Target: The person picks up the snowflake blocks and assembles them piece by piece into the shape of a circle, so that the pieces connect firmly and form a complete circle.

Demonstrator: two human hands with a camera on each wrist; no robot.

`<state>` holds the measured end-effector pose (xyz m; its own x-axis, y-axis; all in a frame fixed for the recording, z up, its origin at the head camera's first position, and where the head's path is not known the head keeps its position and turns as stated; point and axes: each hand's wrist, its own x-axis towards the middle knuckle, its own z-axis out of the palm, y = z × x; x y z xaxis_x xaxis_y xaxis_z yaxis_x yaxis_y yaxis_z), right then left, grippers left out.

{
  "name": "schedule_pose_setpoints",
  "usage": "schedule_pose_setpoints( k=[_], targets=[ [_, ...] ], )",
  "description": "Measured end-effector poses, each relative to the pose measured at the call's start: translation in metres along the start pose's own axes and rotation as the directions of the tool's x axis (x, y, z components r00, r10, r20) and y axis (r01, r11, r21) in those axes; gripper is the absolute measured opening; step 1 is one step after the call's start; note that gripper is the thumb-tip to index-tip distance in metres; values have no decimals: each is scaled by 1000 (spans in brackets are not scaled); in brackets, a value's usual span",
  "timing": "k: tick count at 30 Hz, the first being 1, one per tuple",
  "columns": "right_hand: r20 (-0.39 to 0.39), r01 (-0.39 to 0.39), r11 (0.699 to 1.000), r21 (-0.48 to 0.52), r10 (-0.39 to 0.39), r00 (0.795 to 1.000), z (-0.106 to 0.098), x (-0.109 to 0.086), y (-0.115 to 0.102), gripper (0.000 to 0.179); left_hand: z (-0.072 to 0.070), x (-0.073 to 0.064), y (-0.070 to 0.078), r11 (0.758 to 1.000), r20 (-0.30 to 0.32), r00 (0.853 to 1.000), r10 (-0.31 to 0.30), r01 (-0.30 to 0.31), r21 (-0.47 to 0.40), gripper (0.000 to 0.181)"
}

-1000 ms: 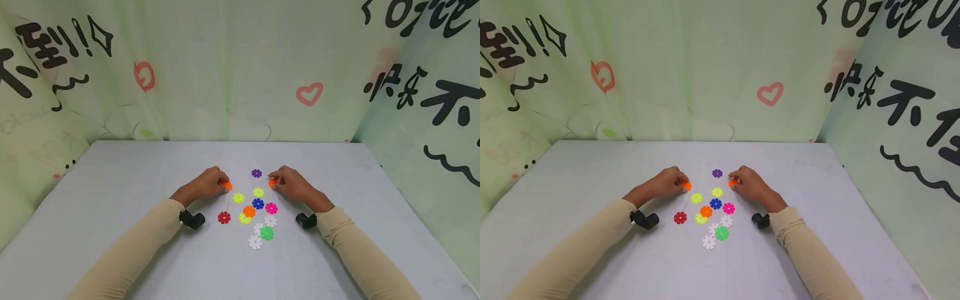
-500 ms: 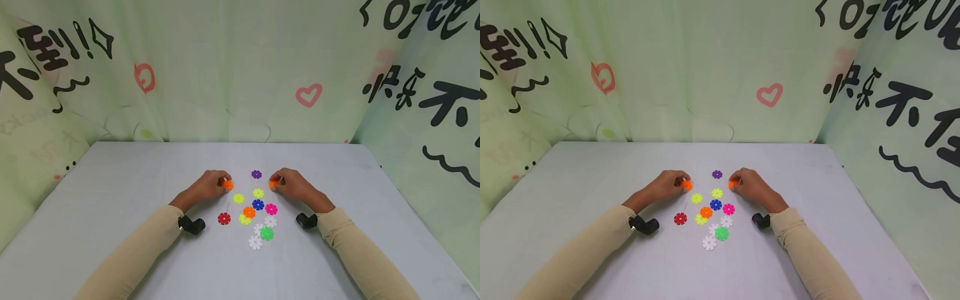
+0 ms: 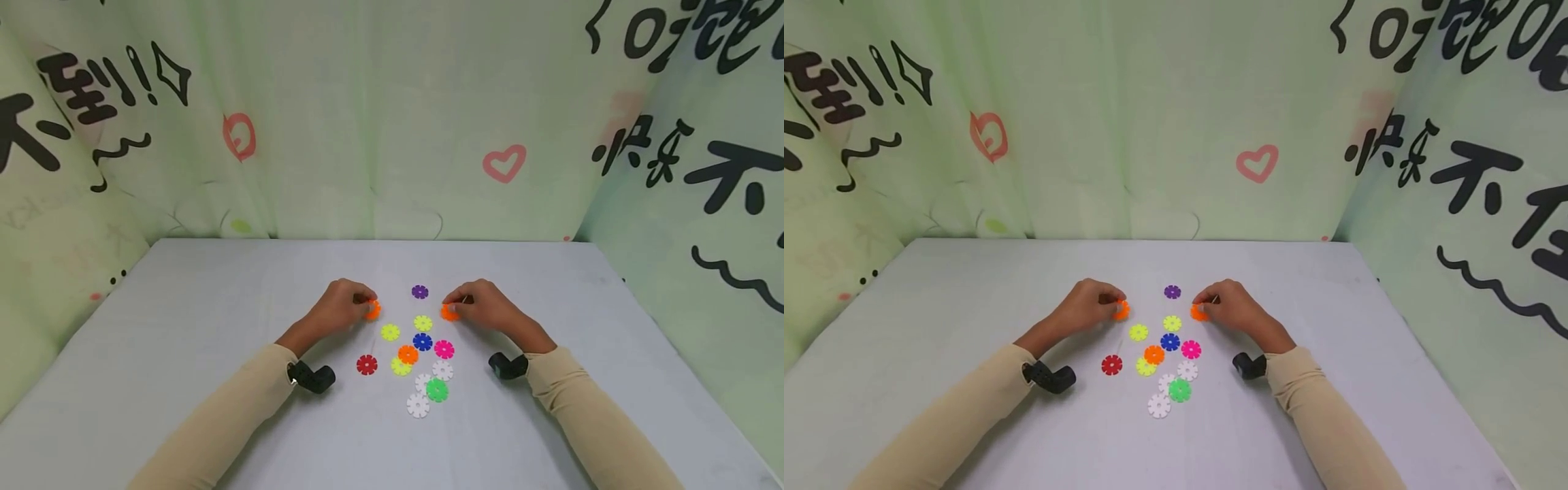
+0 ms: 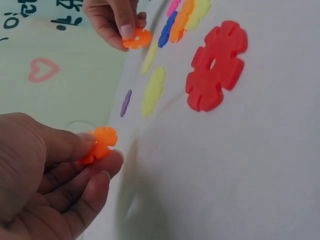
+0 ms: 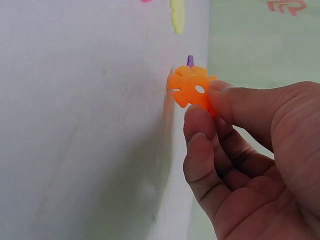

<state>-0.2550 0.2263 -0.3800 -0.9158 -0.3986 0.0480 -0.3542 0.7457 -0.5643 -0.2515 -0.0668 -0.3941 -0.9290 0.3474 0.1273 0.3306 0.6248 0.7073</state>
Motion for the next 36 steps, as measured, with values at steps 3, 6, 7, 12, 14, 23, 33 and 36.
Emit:
schedule_pose_setpoints(
  k=[3, 6, 7, 12, 14, 23, 33, 36],
  targets=[
    [5, 9, 1000, 21, -10, 1000, 1, 1, -1, 14, 1, 0, 2, 997, 7, 999, -41, 41, -66, 23],
    [17, 17, 999, 43, -18, 1000, 3, 1, -3, 13, 2, 1, 3, 980, 28, 995, -99, 103, -171, 27],
    [25, 19, 999, 51, -20, 999, 3, 2, -5, 13, 3, 1, 4, 970, 37, 992, -119, 125, -211, 28],
    [61, 21, 997, 79, -26, 998, 6, 2, -15, 12, 4, -1, 8, 918, 83, 979, -186, 204, -341, 27],
    [56, 25, 996, 80, -29, 998, 8, 3, -19, 11, 4, -1, 10, 905, 92, 976, -198, 218, -366, 27],
    [-28, 91, 990, 109, -89, 996, 16, 5, -31, 21, -1, -1, 15, 850, 123, 961, -248, 276, -448, 26],
    [-81, 86, 982, 166, -73, 994, 20, 9, -42, 12, -12, 11, 20, 797, 100, 948, -302, 308, -520, 22],
    [-116, 120, 978, 172, -100, 988, 22, 11, -44, 12, -11, 11, 21, 797, 111, 950, -291, 305, -521, 23]
  ],
)
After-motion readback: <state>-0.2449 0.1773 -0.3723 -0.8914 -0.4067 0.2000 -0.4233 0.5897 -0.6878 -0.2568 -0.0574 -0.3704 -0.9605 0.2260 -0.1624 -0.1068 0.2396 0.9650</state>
